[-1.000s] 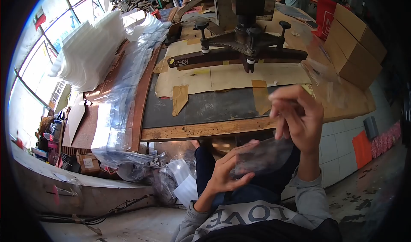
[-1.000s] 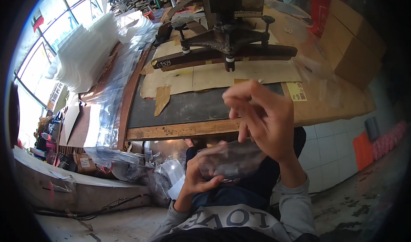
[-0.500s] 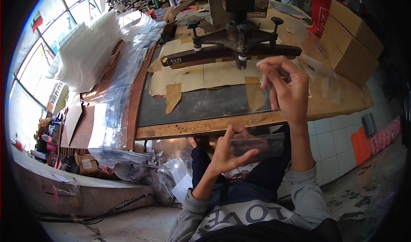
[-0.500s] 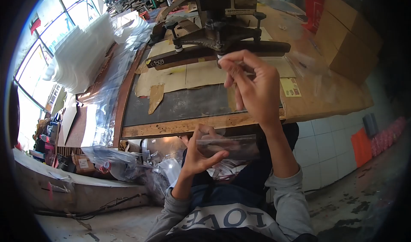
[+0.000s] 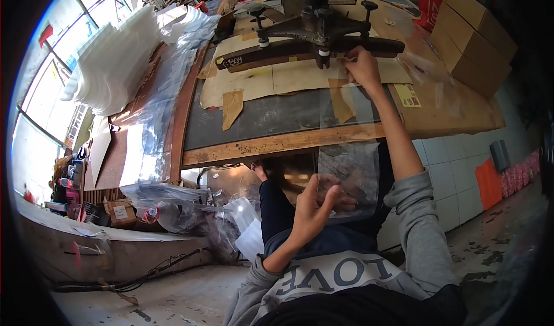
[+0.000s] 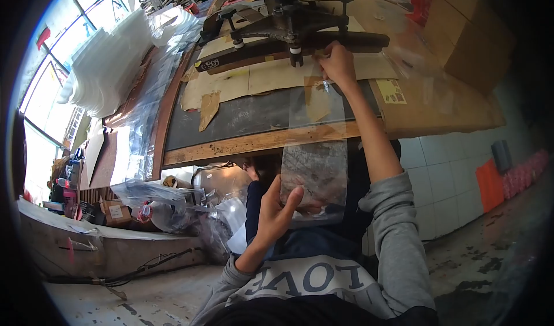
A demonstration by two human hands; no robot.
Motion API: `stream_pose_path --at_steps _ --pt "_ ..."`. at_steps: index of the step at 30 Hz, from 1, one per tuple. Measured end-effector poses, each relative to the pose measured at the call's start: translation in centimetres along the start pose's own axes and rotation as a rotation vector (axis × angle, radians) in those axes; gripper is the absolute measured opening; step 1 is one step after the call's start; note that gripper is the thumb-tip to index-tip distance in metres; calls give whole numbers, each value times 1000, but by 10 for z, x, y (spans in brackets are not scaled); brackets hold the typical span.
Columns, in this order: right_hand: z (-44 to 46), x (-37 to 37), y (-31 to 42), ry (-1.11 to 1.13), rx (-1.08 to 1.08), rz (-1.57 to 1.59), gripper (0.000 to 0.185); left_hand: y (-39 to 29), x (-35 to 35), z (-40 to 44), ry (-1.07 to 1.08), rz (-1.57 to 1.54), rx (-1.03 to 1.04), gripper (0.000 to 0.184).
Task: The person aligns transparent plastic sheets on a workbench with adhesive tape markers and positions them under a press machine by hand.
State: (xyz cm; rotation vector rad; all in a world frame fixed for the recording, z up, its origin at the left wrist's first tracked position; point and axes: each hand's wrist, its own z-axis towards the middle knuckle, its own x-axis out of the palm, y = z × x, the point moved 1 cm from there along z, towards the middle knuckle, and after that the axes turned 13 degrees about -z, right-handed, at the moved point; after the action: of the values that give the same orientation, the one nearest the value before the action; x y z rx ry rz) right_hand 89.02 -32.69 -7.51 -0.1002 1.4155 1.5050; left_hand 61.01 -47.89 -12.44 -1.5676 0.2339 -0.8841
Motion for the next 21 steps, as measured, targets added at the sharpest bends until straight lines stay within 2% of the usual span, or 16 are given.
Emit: stream_pose_path --at_steps 1,2,4,9,12,15,18,21 --pt "-4 1 1 28 1 -43 37 -2 1 -3 -20 -77 -21 22" --pt "-10 0 -1 -149 -121 -238 39 -4 3 -5 -40 -155 -40 23" --pt "-36 -1 3 -499 -377 -630 45 -2 7 -12 -99 -76 40 23" --pt "-123 -50 37 245 -215 -389 63 3 4 -9 -117 23 85 19" --pt "-138 -53 40 475 -216 -309 74 13 0 14 -130 51 158 19" --pt "-144 -35 27 313 -245 -355 76 30 -11 45 -154 31 221 20" --pt "-130 -29 19 346 -210 -355 79 13 3 53 -139 -102 175 21" --pt "-121 -30 20 380 -203 -299 80 13 2 64 -139 -102 164 24"
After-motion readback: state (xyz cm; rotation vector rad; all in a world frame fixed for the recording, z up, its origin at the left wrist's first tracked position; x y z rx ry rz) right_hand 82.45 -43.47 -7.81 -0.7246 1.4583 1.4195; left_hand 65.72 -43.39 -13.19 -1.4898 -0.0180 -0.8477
